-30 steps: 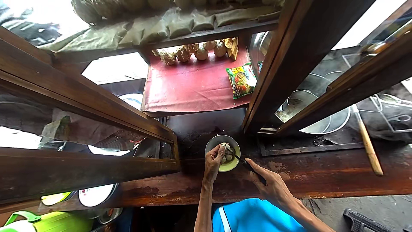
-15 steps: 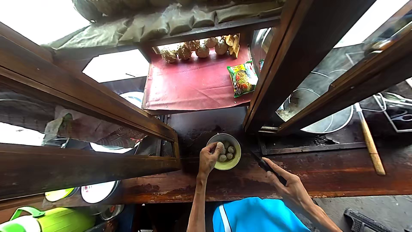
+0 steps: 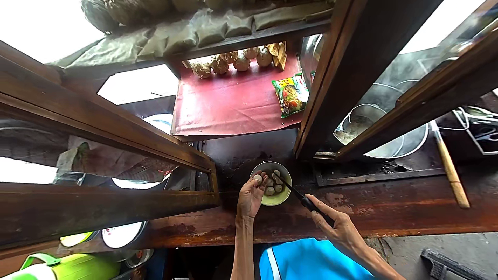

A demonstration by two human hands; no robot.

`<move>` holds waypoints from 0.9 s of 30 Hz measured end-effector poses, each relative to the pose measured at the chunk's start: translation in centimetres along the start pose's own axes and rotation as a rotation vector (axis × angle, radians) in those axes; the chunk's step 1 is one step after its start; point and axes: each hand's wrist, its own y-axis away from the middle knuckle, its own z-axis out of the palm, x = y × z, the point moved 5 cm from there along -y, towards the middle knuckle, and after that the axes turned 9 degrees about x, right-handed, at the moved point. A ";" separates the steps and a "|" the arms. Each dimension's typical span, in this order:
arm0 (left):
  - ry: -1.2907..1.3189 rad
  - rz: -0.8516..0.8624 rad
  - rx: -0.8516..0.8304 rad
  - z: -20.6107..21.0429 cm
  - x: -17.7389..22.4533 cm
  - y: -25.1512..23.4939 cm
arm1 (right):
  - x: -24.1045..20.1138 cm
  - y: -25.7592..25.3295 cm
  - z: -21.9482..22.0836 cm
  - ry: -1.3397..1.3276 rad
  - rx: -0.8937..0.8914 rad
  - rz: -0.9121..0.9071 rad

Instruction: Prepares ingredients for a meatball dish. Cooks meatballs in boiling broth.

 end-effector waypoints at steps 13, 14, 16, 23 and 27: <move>-0.041 0.106 -0.184 1.1 -2.9 0.5 | -1.2 -0.4 0.9 0.179 0.007 -0.137; -0.076 0.134 -0.148 1.3 -2.8 0.5 | -1.2 -0.3 0.9 0.192 0.005 -0.136; -0.137 0.198 -0.077 1.4 -2.8 0.7 | -1.2 -0.1 1.0 0.211 0.014 -0.138; -0.149 0.201 -0.078 1.4 -3.6 0.7 | -0.5 -0.4 2.1 0.221 0.046 -0.163; -0.107 0.148 -0.035 1.6 -4.3 0.8 | -0.4 -0.8 2.6 0.219 0.067 -0.179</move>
